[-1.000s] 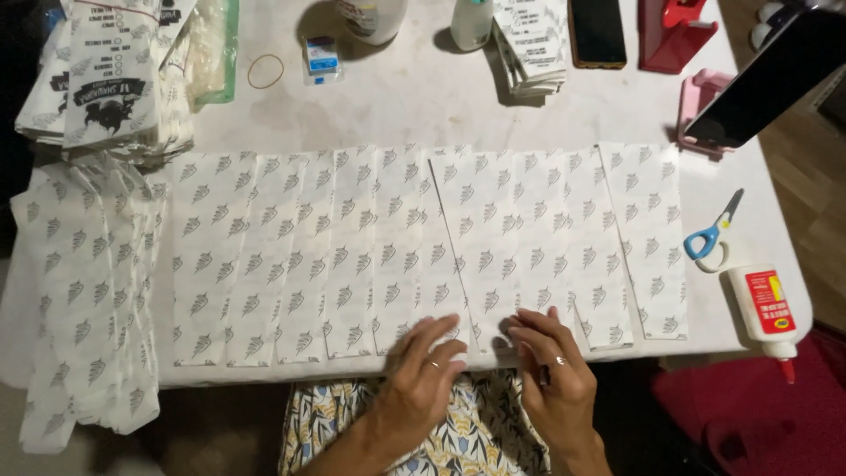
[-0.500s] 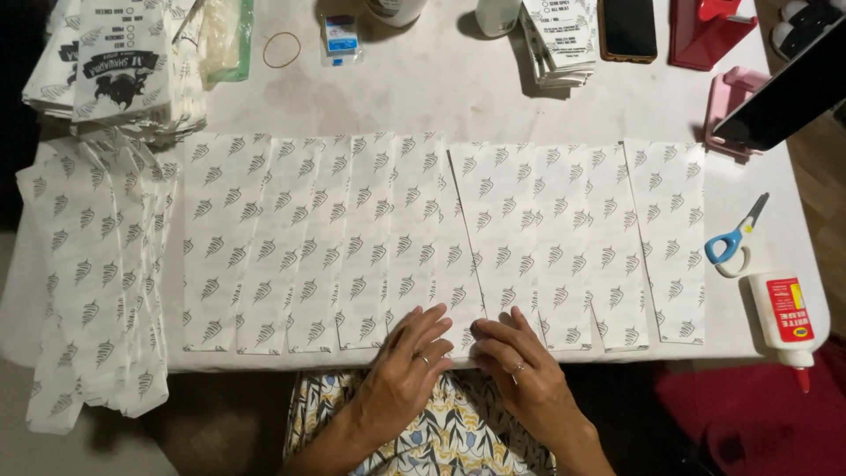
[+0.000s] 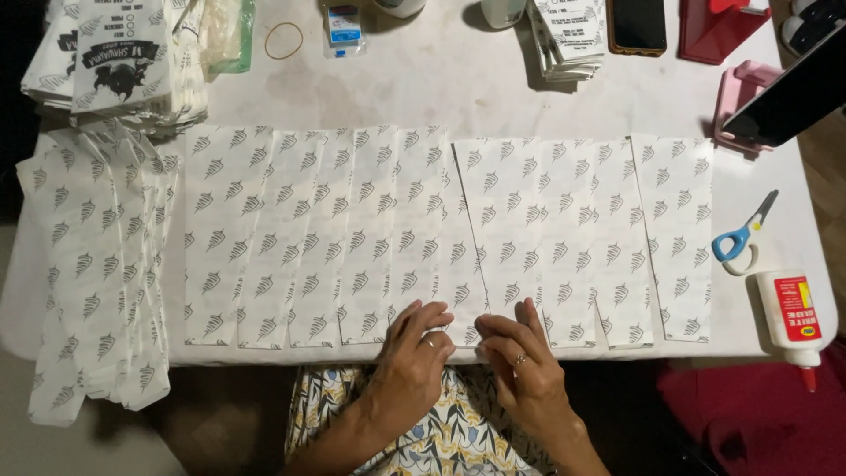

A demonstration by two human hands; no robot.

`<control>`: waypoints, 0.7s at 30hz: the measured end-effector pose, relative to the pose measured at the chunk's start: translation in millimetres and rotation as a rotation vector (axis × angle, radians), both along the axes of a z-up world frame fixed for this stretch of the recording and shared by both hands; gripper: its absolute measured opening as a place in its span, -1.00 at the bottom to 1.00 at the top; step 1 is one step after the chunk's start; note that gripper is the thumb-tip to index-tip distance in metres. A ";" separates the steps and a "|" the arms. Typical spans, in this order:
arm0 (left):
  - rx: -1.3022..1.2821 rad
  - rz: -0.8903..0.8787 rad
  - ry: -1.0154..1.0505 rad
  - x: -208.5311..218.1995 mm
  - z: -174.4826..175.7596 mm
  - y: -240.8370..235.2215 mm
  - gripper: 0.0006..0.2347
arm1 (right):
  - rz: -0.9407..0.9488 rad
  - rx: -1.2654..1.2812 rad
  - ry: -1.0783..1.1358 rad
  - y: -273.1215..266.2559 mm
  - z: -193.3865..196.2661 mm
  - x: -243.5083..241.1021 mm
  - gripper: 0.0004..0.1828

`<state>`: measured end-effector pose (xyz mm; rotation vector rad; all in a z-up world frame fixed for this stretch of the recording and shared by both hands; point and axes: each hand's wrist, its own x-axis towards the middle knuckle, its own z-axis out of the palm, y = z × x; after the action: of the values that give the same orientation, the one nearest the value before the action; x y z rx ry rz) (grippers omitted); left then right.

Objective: Applying glue to paper packaging components and stacking them for assembly.

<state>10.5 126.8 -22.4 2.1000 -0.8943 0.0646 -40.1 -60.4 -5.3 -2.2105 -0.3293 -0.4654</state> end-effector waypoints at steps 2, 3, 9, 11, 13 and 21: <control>0.006 0.037 0.052 0.7 9.2 -3.5 -0.99 | -0.039 0.015 -0.003 5.6 5.1 2.8 -0.94; 0.010 0.072 0.103 1.2 13.9 -5.2 -0.97 | -0.080 0.029 -0.008 8.5 7.9 4.3 -0.95; -0.017 0.155 0.207 2.7 17.3 -8.8 -0.94 | -0.147 0.093 0.051 7.9 10.0 7.6 -0.89; -0.007 0.172 0.233 2.3 17.0 -8.9 -0.87 | -0.161 0.079 0.054 12.5 14.1 12.5 -0.86; 0.003 0.185 0.266 1.5 15.5 -10.1 -0.79 | -0.179 0.063 0.062 16.0 12.0 14.5 -0.83; 0.013 0.197 0.307 -2.6 19.4 -10.4 -0.74 | -0.110 0.092 0.075 9.0 8.3 7.7 -0.72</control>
<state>7.9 116.4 -3.0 2.1303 -0.5056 -0.1583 -32.3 -51.4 3.0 -2.1570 -0.1435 -0.4471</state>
